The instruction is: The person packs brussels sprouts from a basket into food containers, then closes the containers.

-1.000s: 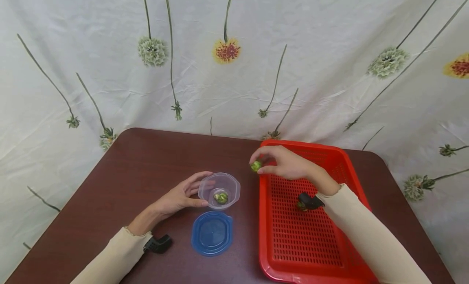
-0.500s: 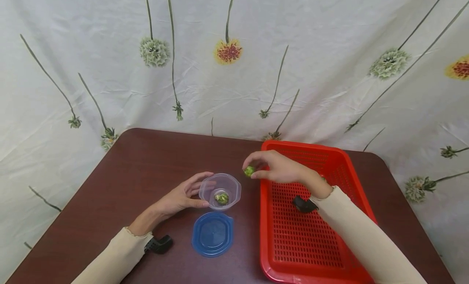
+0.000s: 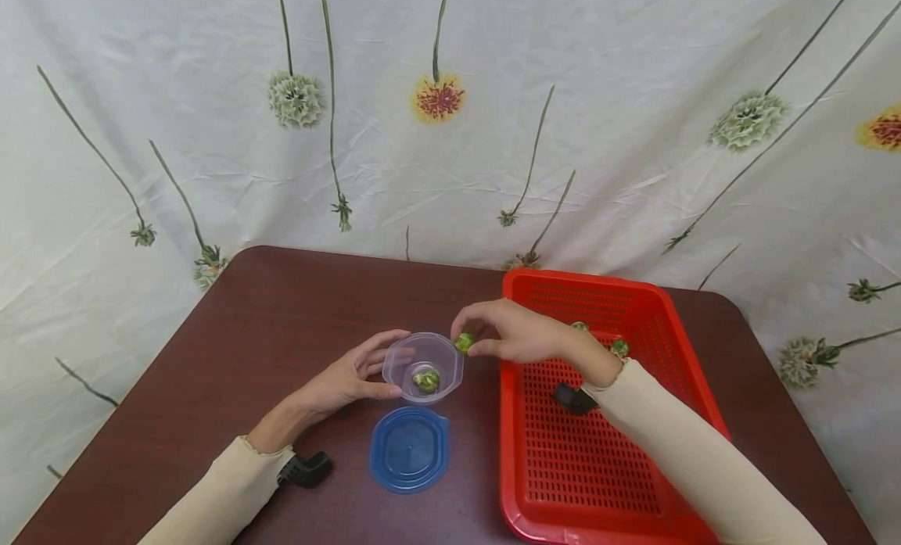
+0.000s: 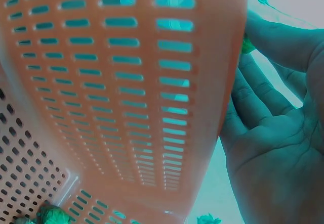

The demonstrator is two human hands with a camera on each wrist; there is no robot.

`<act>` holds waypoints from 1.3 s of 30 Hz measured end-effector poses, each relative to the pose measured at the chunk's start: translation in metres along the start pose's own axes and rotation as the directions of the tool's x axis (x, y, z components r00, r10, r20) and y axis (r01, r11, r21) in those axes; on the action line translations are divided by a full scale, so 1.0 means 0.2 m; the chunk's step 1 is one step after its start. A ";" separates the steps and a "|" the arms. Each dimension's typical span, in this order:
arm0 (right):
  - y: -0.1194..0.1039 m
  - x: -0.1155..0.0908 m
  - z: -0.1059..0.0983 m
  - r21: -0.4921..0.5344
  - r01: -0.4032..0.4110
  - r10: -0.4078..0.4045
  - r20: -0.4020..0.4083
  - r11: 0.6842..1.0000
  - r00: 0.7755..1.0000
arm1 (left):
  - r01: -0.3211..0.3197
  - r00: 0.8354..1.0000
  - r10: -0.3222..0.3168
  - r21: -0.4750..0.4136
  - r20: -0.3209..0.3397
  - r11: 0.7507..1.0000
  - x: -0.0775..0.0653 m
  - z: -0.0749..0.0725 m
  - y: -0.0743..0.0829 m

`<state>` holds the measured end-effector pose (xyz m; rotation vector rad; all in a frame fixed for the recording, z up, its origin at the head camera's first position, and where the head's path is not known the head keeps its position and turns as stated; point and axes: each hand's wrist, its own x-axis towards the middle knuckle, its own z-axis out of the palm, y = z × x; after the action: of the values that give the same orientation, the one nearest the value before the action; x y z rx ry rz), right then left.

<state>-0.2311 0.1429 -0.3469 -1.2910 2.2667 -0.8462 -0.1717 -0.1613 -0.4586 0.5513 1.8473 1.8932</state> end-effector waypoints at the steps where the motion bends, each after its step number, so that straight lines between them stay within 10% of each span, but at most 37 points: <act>1: 0.00 0.00 0.00 -0.002 0.006 -0.006 0.005 1.000 1.000 | 0.001 1.000 -0.001 0.001 0.000 1.000 0.00 0.00 0.00; 39: -0.23 0.33 0.04 -0.257 0.058 0.017 0.280 0.965 0.960 | 0.053 0.999 -0.053 -0.013 0.011 0.999 -0.01 0.00 0.01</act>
<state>-0.2308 0.0647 -0.3250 -1.4470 2.1903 -0.3445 -0.1706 -0.1625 -0.4567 0.5021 1.8235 1.8629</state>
